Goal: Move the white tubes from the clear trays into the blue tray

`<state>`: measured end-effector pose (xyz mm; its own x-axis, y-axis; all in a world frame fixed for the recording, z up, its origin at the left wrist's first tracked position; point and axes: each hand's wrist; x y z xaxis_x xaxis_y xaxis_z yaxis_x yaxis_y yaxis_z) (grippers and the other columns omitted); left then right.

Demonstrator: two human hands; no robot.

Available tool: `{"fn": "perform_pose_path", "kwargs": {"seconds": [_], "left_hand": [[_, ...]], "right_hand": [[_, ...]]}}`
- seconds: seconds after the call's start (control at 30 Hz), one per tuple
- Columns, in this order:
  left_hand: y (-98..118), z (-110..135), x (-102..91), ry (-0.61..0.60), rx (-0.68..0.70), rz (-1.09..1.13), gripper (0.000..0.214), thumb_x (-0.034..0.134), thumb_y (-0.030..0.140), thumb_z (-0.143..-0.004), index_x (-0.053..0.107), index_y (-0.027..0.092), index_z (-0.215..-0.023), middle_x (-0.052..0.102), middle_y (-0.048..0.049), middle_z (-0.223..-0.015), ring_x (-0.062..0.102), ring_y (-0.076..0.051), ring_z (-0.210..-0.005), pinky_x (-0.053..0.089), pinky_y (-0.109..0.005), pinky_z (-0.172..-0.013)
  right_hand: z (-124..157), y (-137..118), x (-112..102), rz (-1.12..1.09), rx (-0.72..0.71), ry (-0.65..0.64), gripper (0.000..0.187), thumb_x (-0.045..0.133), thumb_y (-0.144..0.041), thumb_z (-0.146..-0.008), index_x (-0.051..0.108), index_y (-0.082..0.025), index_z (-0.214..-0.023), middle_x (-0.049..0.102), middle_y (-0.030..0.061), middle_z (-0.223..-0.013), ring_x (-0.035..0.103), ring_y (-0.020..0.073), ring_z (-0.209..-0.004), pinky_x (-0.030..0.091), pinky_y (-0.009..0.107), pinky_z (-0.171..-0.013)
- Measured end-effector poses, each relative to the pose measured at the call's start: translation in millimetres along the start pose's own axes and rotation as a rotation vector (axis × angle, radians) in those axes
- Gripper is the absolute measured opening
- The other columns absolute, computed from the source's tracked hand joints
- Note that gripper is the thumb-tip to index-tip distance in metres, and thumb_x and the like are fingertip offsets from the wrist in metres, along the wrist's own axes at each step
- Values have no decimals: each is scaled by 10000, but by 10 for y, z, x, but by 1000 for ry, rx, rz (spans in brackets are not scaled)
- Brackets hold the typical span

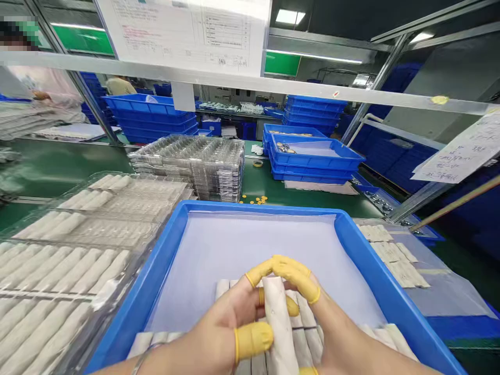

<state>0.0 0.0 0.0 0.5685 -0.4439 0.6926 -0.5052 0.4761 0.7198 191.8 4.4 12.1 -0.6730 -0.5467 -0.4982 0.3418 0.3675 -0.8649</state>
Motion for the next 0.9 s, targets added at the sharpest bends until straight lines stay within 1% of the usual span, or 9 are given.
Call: {"fn": "perform_pose_path", "kwargs": {"seconds": [0.13,0.2,0.3,0.4,0.5,0.63,0.73,0.8,0.9], "left_hand": [[-160,51,-37,20,-21,-5,664,766,316,-753,485,306,-1355,579,-112,-1233,530,-300,-1176,424,-476,-973],[-229,61,-50,99,-1,-4,660,804,330,-706,532,329,-1307,585,-99,-1180,578,-288,-1097,483,-428,-879],[-289,70,-71,171,11,-4,641,825,342,-673,573,321,-1262,600,-86,-1077,623,-250,-938,506,-385,-767],[-275,78,-80,201,0,-68,664,831,355,-661,568,290,-1267,598,-84,-1069,580,-224,-927,483,-352,-767],[-214,72,-55,220,-18,-67,645,813,339,-690,544,281,-1274,600,-68,-1013,564,-211,-914,458,-340,-780],[-175,41,-11,203,-24,16,594,778,325,-736,522,280,-1270,599,-81,-1074,567,-236,-1001,447,-379,-856],[-204,18,-12,211,-4,10,618,813,327,-692,537,278,-1243,581,-92,-1164,549,-255,-1067,441,-393,-893],[-223,4,-15,215,-10,11,631,837,324,-659,551,276,-1219,592,-90,-1146,563,-258,-1047,453,-390,-875],[-220,-7,1,224,-45,59,572,820,295,-686,571,254,-1200,621,-86,-1047,604,-242,-961,468,-360,-808]], "right_hand": [[105,107,10,69,-9,39,1005,866,-158,-675,226,-279,-1440,283,107,-1499,266,313,-1394,288,420,-1156],[130,131,26,115,-22,54,987,861,-171,-683,240,-275,-1443,273,117,-1504,238,340,-1401,298,443,-1151],[137,138,38,143,-67,51,1051,859,-173,-697,162,-325,-1470,280,99,-1509,236,358,-1400,300,462,-1151],[123,140,22,111,-93,22,1123,886,-181,-678,108,-374,-1464,297,66,-1498,292,328,-1383,303,425,-1154],[108,156,5,31,-70,-3,1065,872,-181,-693,136,-343,-1446,300,91,-1489,337,307,-1362,309,421,-1143],[99,179,27,-5,-56,1,1097,884,-156,-669,126,-347,-1437,243,93,-1507,287,303,-1384,280,435,-1148],[84,185,66,19,-106,21,1152,902,-117,-629,111,-375,-1426,276,57,-1491,262,279,-1391,249,402,-1161],[67,184,83,21,-125,15,1153,897,-93,-616,116,-363,-1420,312,46,-1473,253,264,-1391,236,378,-1165],[49,179,79,38,-141,5,1165,905,-89,-603,116,-341,-1423,332,47,-1462,243,256,-1391,221,354,-1169]]}}
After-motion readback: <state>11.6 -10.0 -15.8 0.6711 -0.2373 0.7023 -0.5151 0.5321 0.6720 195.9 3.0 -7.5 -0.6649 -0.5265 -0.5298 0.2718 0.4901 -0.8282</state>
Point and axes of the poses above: each hand's wrist, its own z-axis away from the middle knuckle, its own x-axis out of the palm, y = z × x
